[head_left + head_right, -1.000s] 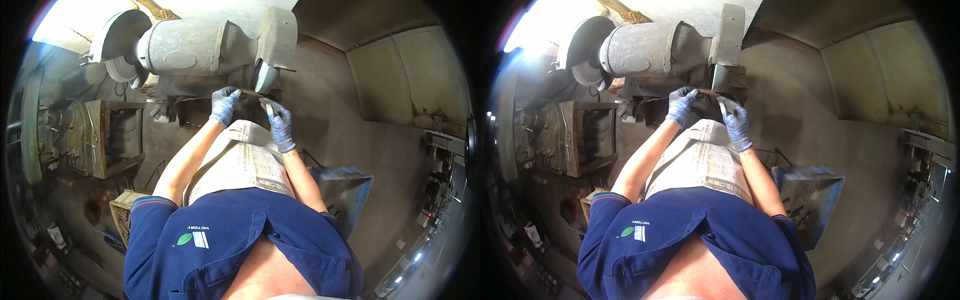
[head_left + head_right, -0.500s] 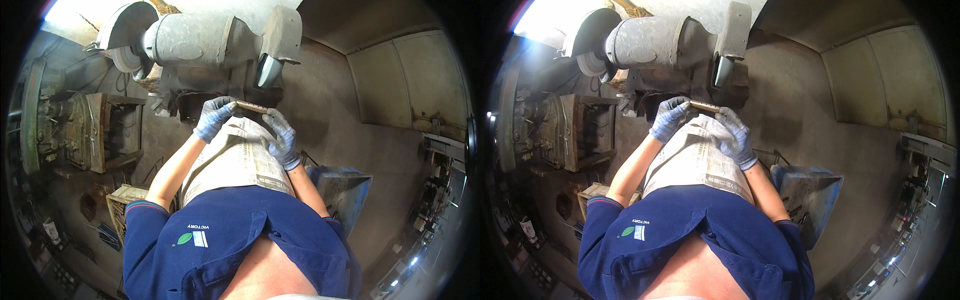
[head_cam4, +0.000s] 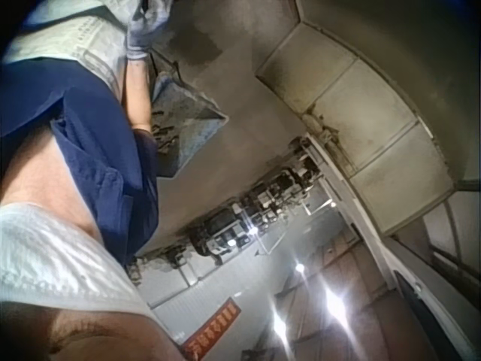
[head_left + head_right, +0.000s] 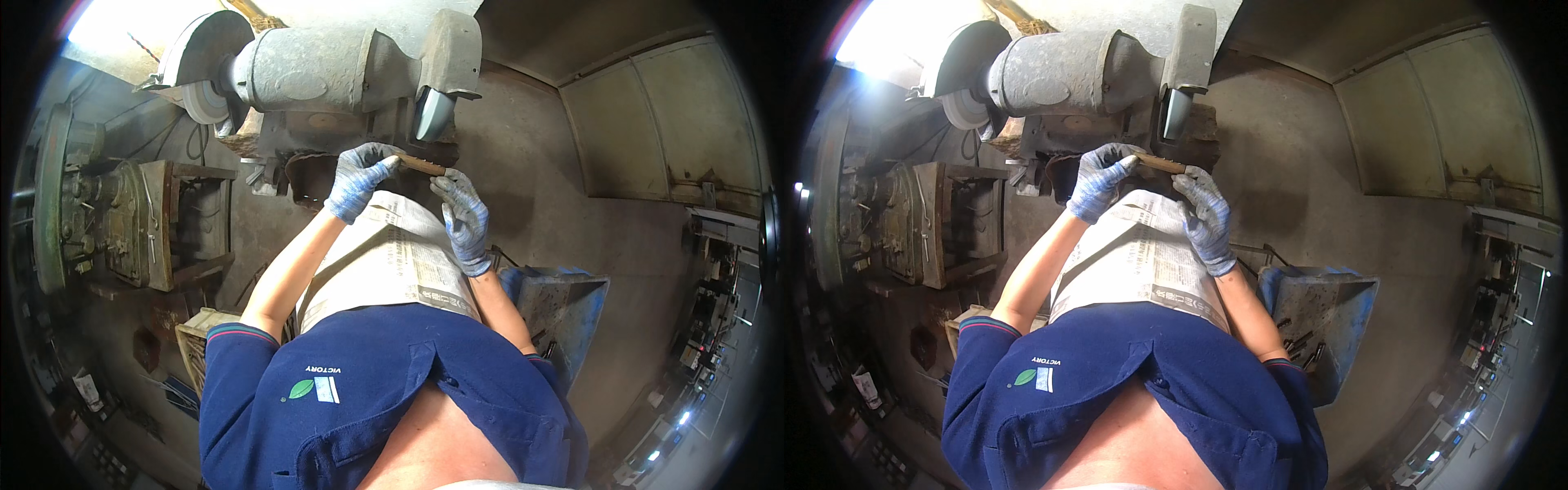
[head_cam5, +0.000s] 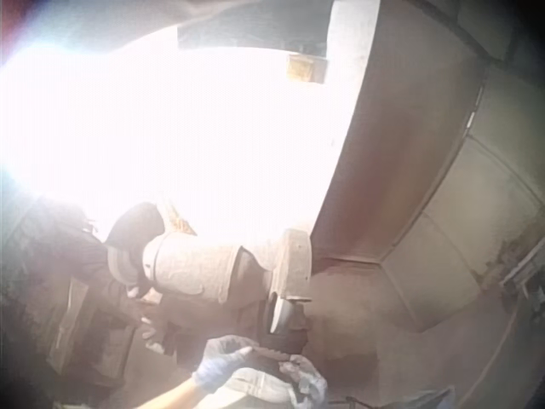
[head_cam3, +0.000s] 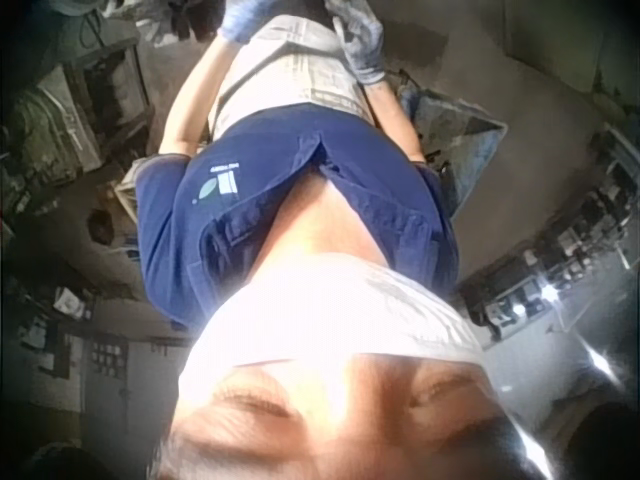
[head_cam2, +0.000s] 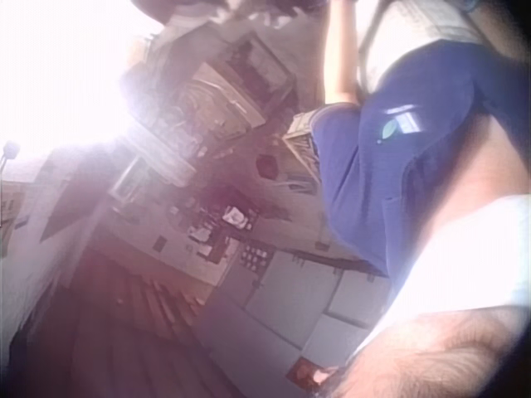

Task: The person picks up a metal tube from a wooden crate, grinds one end of the tube against a spinning grinding wheel on a bench grinder, and then places the part into a plastic bin, repeating this process for several tubes.

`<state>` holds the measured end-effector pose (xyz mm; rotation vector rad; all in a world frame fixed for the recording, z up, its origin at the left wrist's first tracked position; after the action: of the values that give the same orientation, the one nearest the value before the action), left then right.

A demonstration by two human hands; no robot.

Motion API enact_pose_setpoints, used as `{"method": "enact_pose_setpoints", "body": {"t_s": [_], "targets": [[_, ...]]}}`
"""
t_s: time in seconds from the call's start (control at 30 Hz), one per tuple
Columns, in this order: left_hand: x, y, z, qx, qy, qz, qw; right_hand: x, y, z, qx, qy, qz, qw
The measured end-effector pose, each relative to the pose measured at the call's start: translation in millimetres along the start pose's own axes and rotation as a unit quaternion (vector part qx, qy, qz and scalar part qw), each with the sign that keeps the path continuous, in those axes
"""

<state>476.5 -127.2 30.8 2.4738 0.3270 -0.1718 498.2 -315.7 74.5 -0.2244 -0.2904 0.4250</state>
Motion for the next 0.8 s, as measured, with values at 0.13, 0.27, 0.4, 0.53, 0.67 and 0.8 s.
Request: {"method": "enact_pose_setpoints", "body": {"t_s": [0.13, 0.27, 0.4, 0.53, 0.67, 0.8], "targets": [[4, -2, 10, 0.040, -0.014, -0.009, 0.999, 3, -4, -11, -0.051, -0.002, -0.026, 0.998], [14, -12, 27, -0.005, -0.005, -0.016, 1.000, 8, -2, -18, -0.146, -0.084, -0.004, 0.986], [24, -11, 33, 0.115, 0.036, -0.038, 0.992, 9, -4, -65, 0.136, 0.096, -0.041, 0.985], [35, -13, 49, 0.067, 0.024, -0.062, 0.996, 15, -11, -80, 0.134, 0.091, -0.050, 0.986], [44, -9, 70, -0.085, -0.008, -0.084, 0.993, 22, -19, -87, 0.129, 0.103, -0.061, 0.984], [51, -3, 80, -0.121, -0.011, -0.108, 0.987, 26, -23, -97, 0.083, 0.131, -0.052, 0.987]]}}
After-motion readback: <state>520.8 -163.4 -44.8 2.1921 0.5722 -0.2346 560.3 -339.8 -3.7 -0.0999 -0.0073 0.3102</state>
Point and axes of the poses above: each hand's wrist, its own x-axis towards the middle knuckle, its own y-axis out of the palm, z = x × y, the point moved 8 cm from there along x, towards the middle knuckle, and after that the axes turned 10 degrees about -x, right-handed, at the moved point
